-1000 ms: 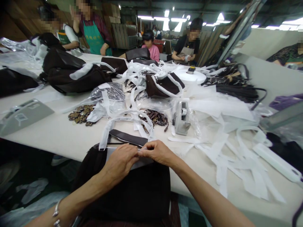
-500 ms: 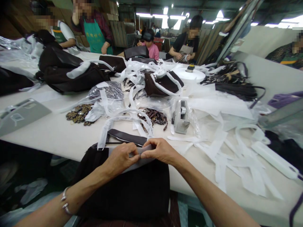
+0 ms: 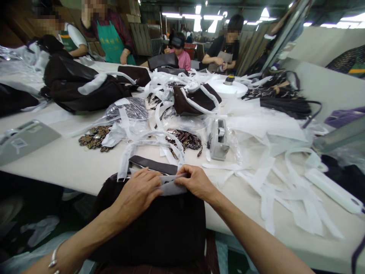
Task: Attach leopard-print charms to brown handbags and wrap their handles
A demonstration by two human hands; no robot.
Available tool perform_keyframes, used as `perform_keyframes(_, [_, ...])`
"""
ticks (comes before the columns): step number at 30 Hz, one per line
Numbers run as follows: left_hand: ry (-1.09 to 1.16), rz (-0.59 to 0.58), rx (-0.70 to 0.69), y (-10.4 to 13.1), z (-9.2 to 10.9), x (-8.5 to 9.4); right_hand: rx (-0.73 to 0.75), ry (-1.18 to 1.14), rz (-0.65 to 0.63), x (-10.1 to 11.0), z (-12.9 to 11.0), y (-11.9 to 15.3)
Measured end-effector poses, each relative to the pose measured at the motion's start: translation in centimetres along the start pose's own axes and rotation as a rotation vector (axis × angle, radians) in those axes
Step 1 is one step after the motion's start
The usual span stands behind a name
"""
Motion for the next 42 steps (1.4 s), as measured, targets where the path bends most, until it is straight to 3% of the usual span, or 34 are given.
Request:
perform_keyframes(6, [0.15, -0.005, 0.222, -1.8, -2.5, -1.6, 0.062, 0.033, -0.033, -0.4, -1.0, 0.1])
perform_keyframes(9, [0.225, 0.003, 0.269, -2.2, -3.2, -1.9, 0.116, 0.087, -0.014, -0.5, -1.4, 0.3])
perform_keyframes(13, [0.283, -0.045, 0.197, -2.8, -2.6, -2.3, 0.165, 0.127, -0.027, -0.8, -1.6, 0.5])
perform_keyframes(17, [0.166, -0.127, 0.066, -3.6, -1.2, -3.3, 0.127, 0.217, -0.113, -1.0, -1.6, -0.3])
perform_keyframes(22, [0.025, -0.052, -0.07, -3.5, 0.6, -2.9, 0.061, 0.357, -0.33, -1.4, -1.5, -1.6])
perform_keyframes(25, [0.023, -0.067, -0.071, -2.9, 0.7, -3.1, 0.11, 0.494, -0.362, -1.4, -2.4, -1.9])
perform_keyframes(30, [0.024, -0.133, 0.009, -2.8, -0.4, -4.3, 0.334, 0.726, -0.328, -2.1, -4.7, -1.8])
perform_keyframes(33, [0.063, -0.112, 0.036, -2.7, -1.0, -4.5, 0.516, 0.896, -0.318, -3.1, -5.7, -1.1])
perform_keyframes(38, [0.206, -0.053, -0.112, -1.3, -0.6, -4.2, 0.787, 1.067, -0.25, -4.1, -6.3, 1.1])
perform_keyframes(42, [-0.018, 0.05, -0.219, 0.1, 0.1, -4.3, 1.016, 1.082, -0.243, -4.3, -6.7, 4.2])
Point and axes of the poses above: each hand's wrist, its own y-axis away from the middle knuckle, its own x-axis out of the back of the hand, z = x × y, the point moved 10 cm from there along -y, towards the middle knuckle, and after that the axes turned 7 degrees about x, right-handed, at the moved point
